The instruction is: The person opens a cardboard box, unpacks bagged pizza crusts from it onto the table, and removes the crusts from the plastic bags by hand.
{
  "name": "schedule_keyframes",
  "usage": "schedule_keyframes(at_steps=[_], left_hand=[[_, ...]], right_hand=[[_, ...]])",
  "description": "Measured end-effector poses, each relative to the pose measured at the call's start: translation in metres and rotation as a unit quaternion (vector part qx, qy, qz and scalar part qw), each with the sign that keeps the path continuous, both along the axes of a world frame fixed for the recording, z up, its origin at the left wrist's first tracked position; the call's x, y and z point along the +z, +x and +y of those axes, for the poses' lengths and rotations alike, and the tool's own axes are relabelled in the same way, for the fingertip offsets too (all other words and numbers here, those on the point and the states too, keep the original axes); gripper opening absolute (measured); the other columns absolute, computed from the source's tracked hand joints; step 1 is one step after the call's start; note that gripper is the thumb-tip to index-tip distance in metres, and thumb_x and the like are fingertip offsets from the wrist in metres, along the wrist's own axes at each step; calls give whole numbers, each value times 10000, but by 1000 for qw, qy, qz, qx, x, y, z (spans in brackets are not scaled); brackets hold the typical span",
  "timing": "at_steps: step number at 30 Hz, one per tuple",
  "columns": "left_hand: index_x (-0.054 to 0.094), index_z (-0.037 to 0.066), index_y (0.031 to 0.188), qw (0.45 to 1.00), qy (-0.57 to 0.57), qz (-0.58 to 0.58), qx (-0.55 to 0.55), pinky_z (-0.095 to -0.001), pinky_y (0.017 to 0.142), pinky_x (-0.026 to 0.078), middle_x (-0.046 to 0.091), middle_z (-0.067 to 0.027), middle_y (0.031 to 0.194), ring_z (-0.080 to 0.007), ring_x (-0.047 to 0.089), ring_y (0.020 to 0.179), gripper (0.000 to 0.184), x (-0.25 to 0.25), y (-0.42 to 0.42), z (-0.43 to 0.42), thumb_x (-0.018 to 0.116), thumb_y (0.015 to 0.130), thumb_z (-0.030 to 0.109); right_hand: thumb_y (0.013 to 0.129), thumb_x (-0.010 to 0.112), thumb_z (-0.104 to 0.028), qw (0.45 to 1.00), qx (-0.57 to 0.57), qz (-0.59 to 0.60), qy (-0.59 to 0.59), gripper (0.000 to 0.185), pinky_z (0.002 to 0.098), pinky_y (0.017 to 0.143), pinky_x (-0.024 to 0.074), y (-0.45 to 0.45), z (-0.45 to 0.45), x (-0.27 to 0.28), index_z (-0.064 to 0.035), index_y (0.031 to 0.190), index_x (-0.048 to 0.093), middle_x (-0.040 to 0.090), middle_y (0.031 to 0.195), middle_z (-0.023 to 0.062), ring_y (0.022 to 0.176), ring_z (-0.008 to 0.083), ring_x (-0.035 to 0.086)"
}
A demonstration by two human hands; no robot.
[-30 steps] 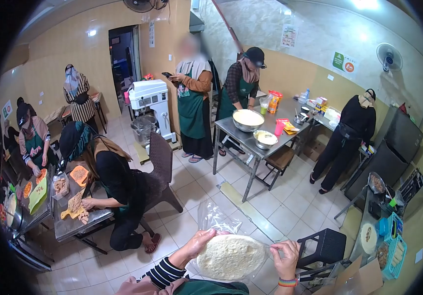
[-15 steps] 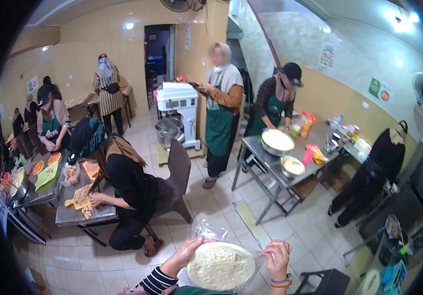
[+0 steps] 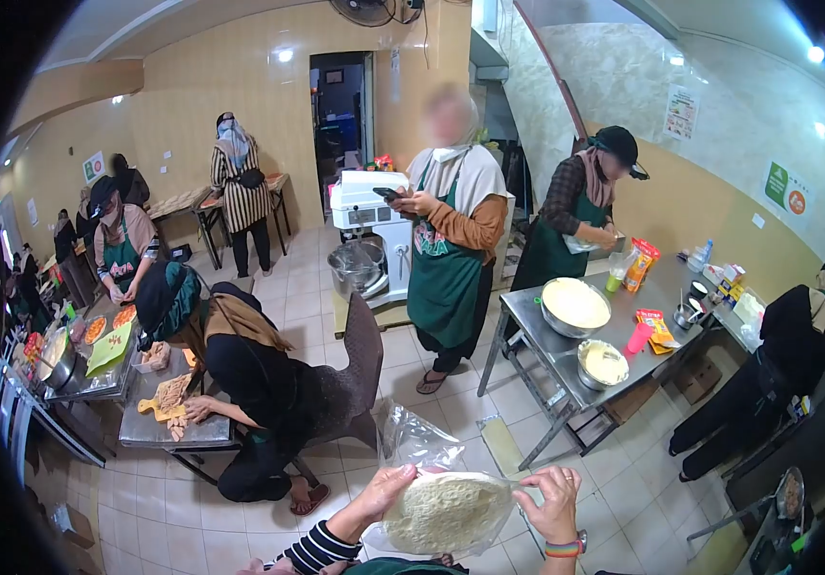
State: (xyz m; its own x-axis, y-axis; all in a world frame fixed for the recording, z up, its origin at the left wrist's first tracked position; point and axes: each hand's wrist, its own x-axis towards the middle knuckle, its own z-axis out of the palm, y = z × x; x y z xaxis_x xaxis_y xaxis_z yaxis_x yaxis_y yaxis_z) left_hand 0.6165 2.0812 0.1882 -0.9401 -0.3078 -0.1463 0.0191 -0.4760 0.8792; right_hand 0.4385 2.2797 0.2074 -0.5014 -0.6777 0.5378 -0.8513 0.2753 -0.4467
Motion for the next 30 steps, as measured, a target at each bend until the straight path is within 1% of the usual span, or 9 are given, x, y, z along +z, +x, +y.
schedule_keyframes(at_steps=[7,10,13,18,21,25,27,28,30], left_hand=[[551,-11,1113,999,-39,30,-20,-268,843,409,581,-99,1055,-148,535,938,437,-7,-23,-18,385,921,345],[557,-11,1105,999,-36,15,-18,-264,839,410,583,-99,1057,-148,537,935,442,-3,-32,-28,373,924,348],[565,-39,1071,999,-46,3,-10,-264,813,424,583,-108,1043,-142,544,915,420,-6,-43,-46,412,914,320],[575,-34,1054,998,11,-38,-49,-259,787,435,600,-102,995,-147,556,876,422,-4,-49,-81,403,915,325],[567,-14,1081,997,5,-28,-74,-266,813,431,595,-110,1007,-163,561,899,424,-4,-49,-102,347,933,316],[572,-20,1072,997,20,-22,-71,-272,808,438,598,-125,1010,-169,566,900,415,-3,-43,-125,357,929,304],[567,-39,1068,997,-18,-22,-77,-278,813,438,599,-130,1017,-175,573,892,422,-8,-38,-141,356,929,298],[565,-45,1065,997,-9,-2,-75,-278,812,439,600,-125,1019,-174,576,885,414,-2,-33,-146,359,930,289],[563,-45,1066,998,32,11,-61,-275,811,439,601,-119,1012,-166,573,882,394,-5,-27,-158,374,929,273]], right_hand=[[614,698,-156,999,-22,27,-4,146,348,754,312,-17,-25,-8,-110,644,563,529,696,17,731,204,486],[610,698,-141,999,-13,-24,23,156,339,738,316,-22,-31,-10,-105,624,548,523,649,13,687,203,486],[613,691,-119,1000,-16,-6,-26,153,333,726,320,-24,-40,-12,-101,606,539,518,623,16,646,203,482],[615,662,-75,998,-20,37,-40,118,333,710,321,-19,-54,-8,-109,606,550,489,597,17,627,203,474],[611,657,-72,998,-20,41,-52,106,331,706,321,-12,-69,2,-116,617,561,475,589,16,625,200,472],[623,664,-87,997,-43,56,-30,101,328,710,324,-6,-93,10,-121,620,569,495,607,11,635,205,480],[652,675,-131,1000,-12,21,-13,90,331,711,320,-10,-107,6,-121,688,594,518,630,7,658,212,497],[652,675,-131,999,-31,17,-14,90,331,711,320,-14,-110,2,-121,688,594,518,630,7,658,212,497],[715,659,-158,996,-35,-76,19,146,311,711,365,-32,-113,-4,-86,832,608,568,695,14,708,176,535]])
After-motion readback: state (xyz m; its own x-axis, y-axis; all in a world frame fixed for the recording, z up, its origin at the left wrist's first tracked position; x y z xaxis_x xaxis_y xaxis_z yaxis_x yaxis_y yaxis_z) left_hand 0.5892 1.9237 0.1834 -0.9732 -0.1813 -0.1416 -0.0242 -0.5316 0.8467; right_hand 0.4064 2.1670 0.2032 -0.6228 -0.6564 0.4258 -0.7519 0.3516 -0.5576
